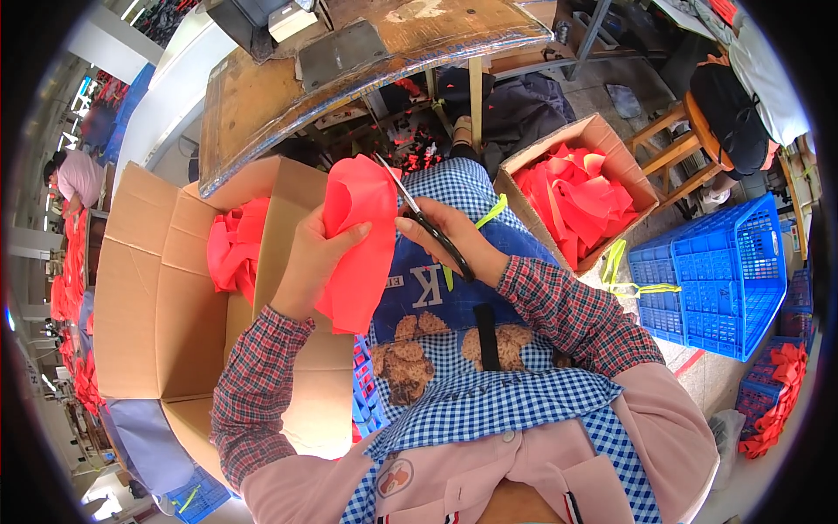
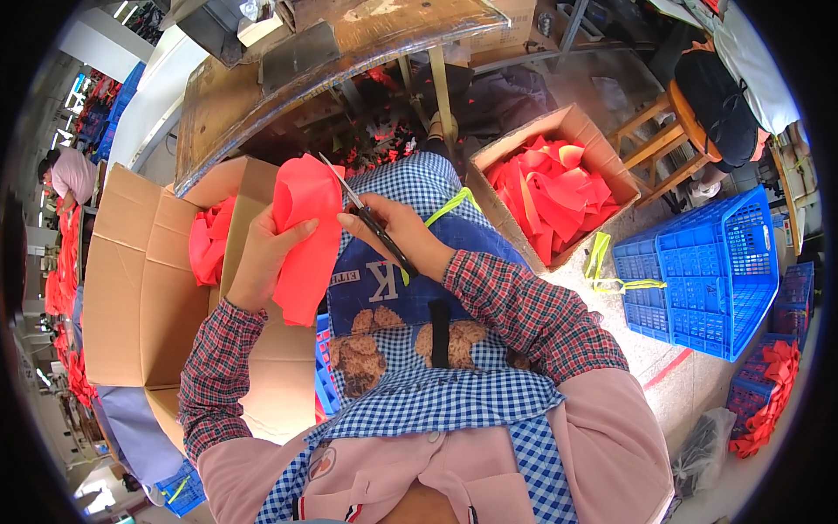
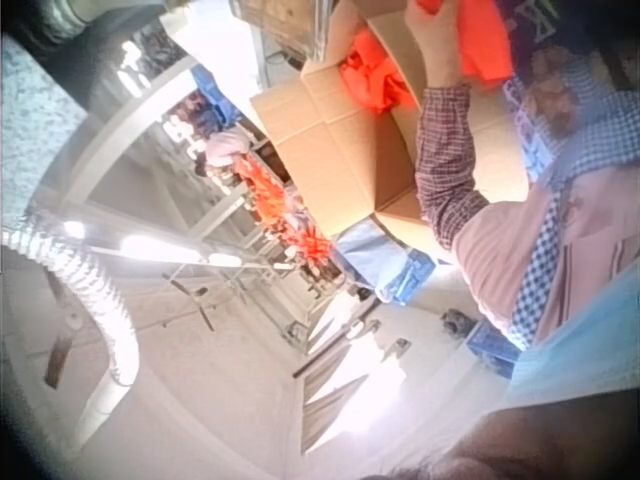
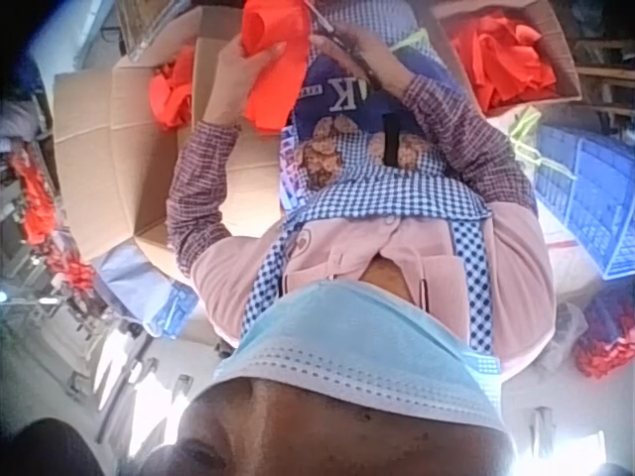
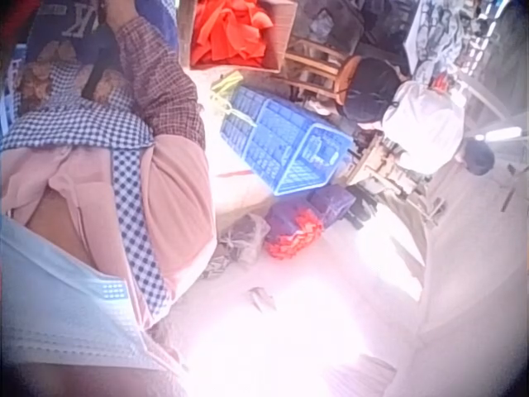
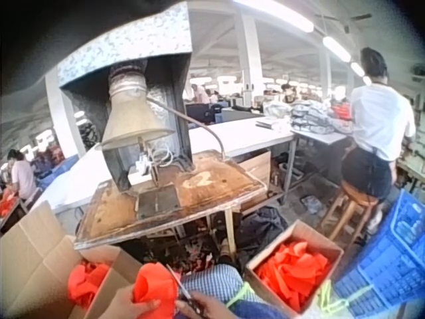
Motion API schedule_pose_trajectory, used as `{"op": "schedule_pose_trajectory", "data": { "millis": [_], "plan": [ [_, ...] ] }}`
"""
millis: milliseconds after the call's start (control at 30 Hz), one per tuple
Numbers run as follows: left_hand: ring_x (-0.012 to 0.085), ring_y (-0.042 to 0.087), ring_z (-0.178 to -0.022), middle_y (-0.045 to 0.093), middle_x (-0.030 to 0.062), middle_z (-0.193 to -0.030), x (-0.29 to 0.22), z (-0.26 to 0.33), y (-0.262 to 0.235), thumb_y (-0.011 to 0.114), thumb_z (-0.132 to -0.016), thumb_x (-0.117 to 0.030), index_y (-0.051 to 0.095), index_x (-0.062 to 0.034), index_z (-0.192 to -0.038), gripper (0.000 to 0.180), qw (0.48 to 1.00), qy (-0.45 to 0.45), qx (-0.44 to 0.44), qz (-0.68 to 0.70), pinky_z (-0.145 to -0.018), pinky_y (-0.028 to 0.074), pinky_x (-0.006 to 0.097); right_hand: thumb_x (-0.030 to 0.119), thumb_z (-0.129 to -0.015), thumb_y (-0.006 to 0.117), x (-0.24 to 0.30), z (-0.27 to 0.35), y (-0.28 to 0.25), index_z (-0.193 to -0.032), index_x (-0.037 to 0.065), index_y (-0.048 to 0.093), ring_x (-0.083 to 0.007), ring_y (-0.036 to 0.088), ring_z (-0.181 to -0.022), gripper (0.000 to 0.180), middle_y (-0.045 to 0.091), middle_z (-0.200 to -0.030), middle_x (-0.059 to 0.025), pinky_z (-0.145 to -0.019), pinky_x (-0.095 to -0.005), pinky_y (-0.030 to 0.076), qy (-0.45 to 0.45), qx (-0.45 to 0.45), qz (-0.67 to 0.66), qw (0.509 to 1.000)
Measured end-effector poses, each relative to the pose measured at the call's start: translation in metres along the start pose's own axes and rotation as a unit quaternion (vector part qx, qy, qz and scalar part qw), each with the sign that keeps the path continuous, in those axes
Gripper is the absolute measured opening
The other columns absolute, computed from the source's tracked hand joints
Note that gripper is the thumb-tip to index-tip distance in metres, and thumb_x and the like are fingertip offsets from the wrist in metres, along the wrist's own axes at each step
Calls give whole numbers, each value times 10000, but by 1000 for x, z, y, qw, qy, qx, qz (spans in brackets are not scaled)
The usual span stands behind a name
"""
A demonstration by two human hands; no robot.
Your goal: Cutting pieces of red fabric with scissors at a production workstation.
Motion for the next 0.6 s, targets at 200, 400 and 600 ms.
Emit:
{"op": "schedule_pose_trajectory", "data": {
  "millis": [200,400,600],
  "plan": [
    [108,655,-909,667,44,-1066,3,-2,0,692,-878,-81,575,3,-1196,349,1000,-1,7,-5,-785,550,259,393,-998,538,-4,1,-2,-1086,46,593,-36,435,-528,362,484,-672,45,-457,-220,354,-6,18,51,998],
    [107,653,-916,664,42,-1077,6,-5,-3,692,-878,-69,569,7,-1205,358,1000,-14,16,-13,-794,548,260,390,-999,539,-15,1,-2,-1023,42,590,-39,434,-523,353,472,-637,44,-453,-229,356,-25,12,76,997],
    [124,662,-936,666,54,-1100,-2,-13,-19,686,-883,-65,560,3,-1232,377,1000,-11,-3,4,-815,552,268,456,-963,578,-22,5,-9,-852,54,590,-56,404,-489,418,424,-594,39,-443,-244,352,65,-2,-54,996]
  ]
}}
Point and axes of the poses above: each hand's wrist, its own z-axis away from the middle knuckle, its own y-axis out of the palm, x = y × z, the point moved 6 cm from there along -z, towards the middle knuckle
